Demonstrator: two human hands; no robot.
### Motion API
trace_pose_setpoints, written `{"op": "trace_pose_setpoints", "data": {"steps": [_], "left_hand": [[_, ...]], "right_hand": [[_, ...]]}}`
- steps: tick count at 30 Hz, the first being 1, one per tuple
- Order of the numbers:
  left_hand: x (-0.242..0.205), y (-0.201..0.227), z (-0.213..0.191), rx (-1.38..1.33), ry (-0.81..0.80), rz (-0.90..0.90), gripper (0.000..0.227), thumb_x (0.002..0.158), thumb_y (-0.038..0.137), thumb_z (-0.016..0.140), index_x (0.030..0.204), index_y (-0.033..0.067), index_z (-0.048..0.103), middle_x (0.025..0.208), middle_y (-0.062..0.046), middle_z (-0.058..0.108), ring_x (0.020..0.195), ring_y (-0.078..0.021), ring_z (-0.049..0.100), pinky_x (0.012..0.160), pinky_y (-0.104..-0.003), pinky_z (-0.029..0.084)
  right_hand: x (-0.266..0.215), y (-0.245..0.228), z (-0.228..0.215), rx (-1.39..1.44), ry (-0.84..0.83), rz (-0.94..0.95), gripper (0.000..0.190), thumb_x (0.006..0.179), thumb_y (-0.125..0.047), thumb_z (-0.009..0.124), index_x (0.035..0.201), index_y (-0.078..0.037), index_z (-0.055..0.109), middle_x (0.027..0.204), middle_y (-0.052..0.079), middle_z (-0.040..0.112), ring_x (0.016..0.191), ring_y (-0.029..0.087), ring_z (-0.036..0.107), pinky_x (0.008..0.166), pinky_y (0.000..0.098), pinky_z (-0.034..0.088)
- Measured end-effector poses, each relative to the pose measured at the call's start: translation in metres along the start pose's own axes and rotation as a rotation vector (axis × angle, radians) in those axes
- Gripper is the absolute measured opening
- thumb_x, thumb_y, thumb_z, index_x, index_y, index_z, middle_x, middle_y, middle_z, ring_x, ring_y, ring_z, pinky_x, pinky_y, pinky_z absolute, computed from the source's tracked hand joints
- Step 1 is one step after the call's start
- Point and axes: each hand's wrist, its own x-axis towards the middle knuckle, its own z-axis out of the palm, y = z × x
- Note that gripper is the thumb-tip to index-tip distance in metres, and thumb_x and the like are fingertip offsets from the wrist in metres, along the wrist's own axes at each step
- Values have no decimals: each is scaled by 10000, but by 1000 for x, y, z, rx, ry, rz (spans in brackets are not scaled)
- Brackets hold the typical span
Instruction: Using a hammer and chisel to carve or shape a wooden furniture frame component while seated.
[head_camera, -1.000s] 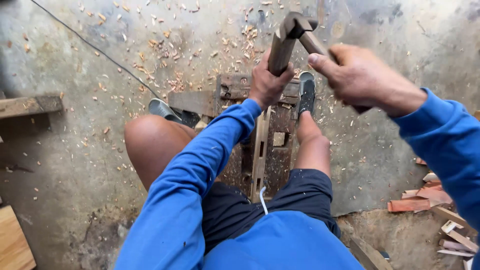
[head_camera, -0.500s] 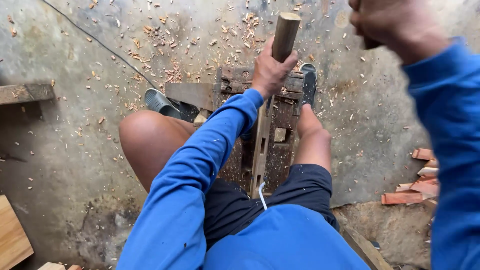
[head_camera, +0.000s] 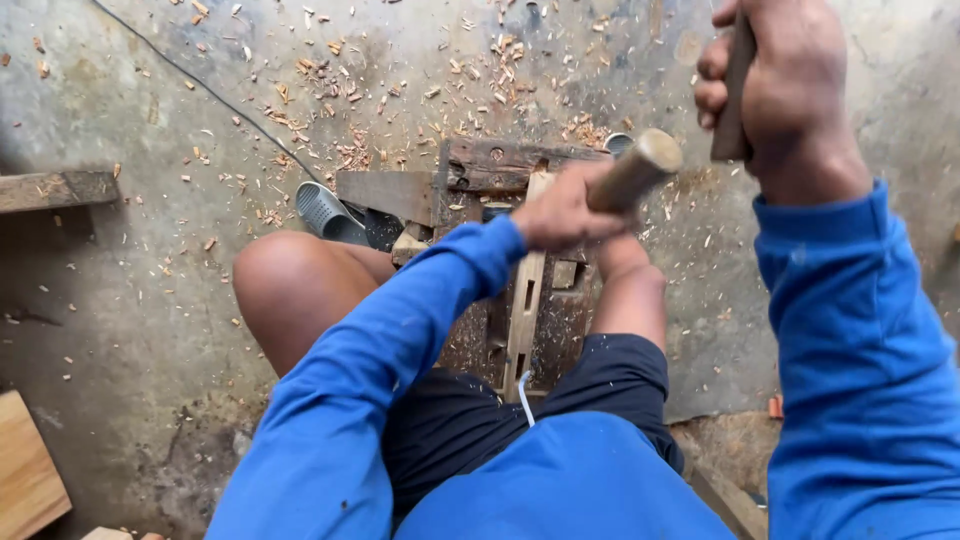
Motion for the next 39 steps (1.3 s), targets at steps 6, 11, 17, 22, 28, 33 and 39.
{"op": "trace_pose_setpoints", "data": {"steps": [6, 11, 17, 22, 28, 33, 39], "left_hand": [[-38, 62, -45, 326, -47, 193, 444, 851, 308, 891, 1174, 71, 698, 1025, -8, 743, 928, -140, 695, 872, -340, 597], [-34, 41, -44, 809, 117, -35, 599, 667, 349, 955, 1095, 79, 635, 981, -140, 741, 890, -264, 735, 794, -411, 583], [-38, 3, -52, 1076, -107, -77, 341, 927, 222, 780, 1238, 143, 667, 1012, -175, 764, 946, -330, 742, 874, -444, 591], [-38, 62, -42, 846, 143, 94, 652, 743, 309, 908, 1254, 51, 596, 1085, -167, 728, 959, -313, 739, 870, -416, 598], [-7, -8, -55, 1158, -47, -111, 398, 845, 136, 778, 1197, 70, 604, 1062, -200, 741, 984, -361, 729, 919, -429, 584], [-17, 29, -53, 928, 265, 71, 423, 922, 286, 787, 1229, 73, 590, 1080, -202, 745, 1011, -346, 751, 918, -423, 609], [-22, 19, -50, 926, 61, 128, 527, 861, 340, 842, 1202, 63, 552, 1091, -161, 708, 1003, -318, 723, 901, -422, 581]], "right_hand": [[-117, 56, -1, 76, 144, -43, 382, 1107, -496, 539, 1132, -117, 504, 731, 25, 509, 539, 133, 507, 465, 299, 419], [-205, 162, 4, 181, 280, 244, 356, 1073, -429, 493, 1049, -75, 513, 664, 18, 509, 478, 122, 493, 413, 297, 436], [-275, 233, 14, 243, 385, 424, 377, 1050, -442, 462, 1036, -69, 513, 634, 43, 507, 466, 139, 492, 405, 312, 428], [-290, 244, 17, 302, 410, 344, 374, 1043, -443, 480, 1033, -70, 510, 634, 41, 495, 467, 138, 489, 401, 307, 422], [-279, 243, 23, 324, 392, 318, 391, 1029, -453, 487, 1023, -64, 525, 634, 51, 504, 465, 149, 495, 395, 317, 421], [-299, 252, 48, 409, 390, 300, 388, 1030, -454, 500, 1016, -66, 510, 639, 41, 497, 468, 139, 494, 394, 311, 421], [-308, 263, 60, 410, 383, 368, 382, 1013, -457, 498, 1019, -76, 530, 626, 40, 496, 457, 137, 488, 388, 309, 404]]}}
